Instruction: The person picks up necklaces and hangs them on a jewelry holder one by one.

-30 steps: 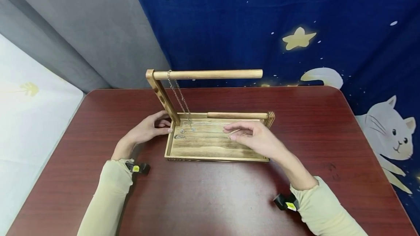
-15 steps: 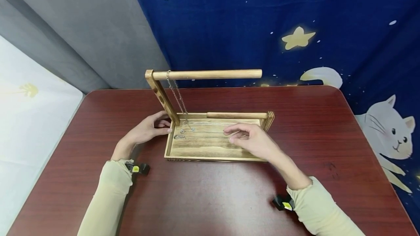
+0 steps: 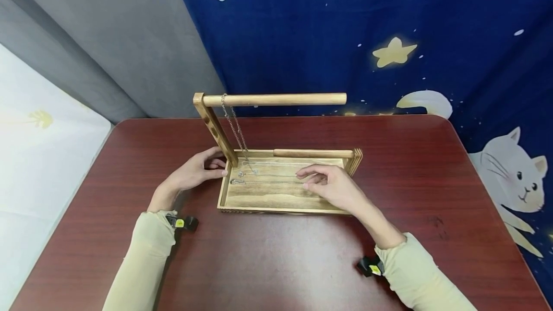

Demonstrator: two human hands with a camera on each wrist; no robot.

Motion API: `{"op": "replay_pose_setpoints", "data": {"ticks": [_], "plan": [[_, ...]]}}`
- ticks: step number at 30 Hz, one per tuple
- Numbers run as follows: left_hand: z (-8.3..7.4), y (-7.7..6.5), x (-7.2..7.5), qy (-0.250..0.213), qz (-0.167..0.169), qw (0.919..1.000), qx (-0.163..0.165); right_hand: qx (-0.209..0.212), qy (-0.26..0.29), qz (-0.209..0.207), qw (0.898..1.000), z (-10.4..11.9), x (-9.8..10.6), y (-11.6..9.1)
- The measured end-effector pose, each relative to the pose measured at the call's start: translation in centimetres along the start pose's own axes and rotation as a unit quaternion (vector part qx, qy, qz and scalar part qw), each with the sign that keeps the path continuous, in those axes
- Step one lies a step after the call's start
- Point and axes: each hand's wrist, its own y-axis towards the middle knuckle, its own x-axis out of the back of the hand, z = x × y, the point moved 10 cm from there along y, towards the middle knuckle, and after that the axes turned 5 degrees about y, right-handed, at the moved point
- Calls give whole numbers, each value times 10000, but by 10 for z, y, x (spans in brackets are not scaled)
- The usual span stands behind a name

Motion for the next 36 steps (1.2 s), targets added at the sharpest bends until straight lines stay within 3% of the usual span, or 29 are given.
{"op": "replay_pose_setpoints", "data": {"ticks": [36], "plan": [[3, 1, 2, 141, -99, 9997, 168, -156, -1157, -544, 9917, -18, -6, 17]]}}
